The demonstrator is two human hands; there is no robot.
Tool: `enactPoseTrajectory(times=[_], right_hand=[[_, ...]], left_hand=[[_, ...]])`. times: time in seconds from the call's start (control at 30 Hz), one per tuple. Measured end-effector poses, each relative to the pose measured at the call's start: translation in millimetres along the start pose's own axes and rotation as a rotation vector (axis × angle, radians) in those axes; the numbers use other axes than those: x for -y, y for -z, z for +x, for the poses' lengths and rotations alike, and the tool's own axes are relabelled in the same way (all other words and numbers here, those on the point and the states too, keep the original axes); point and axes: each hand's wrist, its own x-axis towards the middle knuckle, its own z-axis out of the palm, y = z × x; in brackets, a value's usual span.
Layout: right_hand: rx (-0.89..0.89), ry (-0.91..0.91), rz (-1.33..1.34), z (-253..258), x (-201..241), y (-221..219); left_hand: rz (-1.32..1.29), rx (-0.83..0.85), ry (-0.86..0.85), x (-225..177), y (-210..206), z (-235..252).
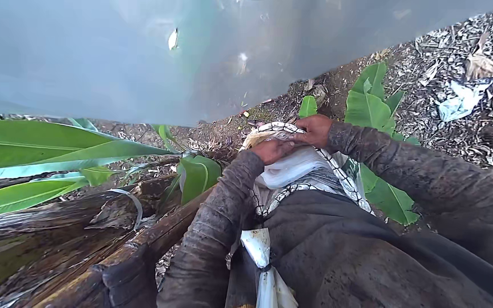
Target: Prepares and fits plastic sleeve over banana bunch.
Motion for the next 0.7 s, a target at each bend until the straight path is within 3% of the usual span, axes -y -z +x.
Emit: enactPoseTrajectory(times=[0.1,0.2,0.4,0.5,0.7], right_hand=[[-0.023,-0.001,0.023,0.3,-3.3,-4.7],[-0.022,-0.013,0.013,-1.3,-0.1,-2.8],[-0.025,-0.045,0.013,-1.1,1.6,-3.6],[-0.015,-0.049,-0.004,1.3,2.6,-6.5],[-0.032,-0.039,-0.027,6.2,-4.2,-12.8]], left_hand=[[-0.182,0.059,0.176,-1.8,22.1,-13.2],[-0.194,0.076,0.244,-8.3,28.0,-14.6],[0.099,0.158,0.034,-1.6,27.3,-12.4],[0.123,0.186,0.077,-4.1,22.6,-7.8],[0.314,0.038,0.052,-4.0,15.3,2.2]])
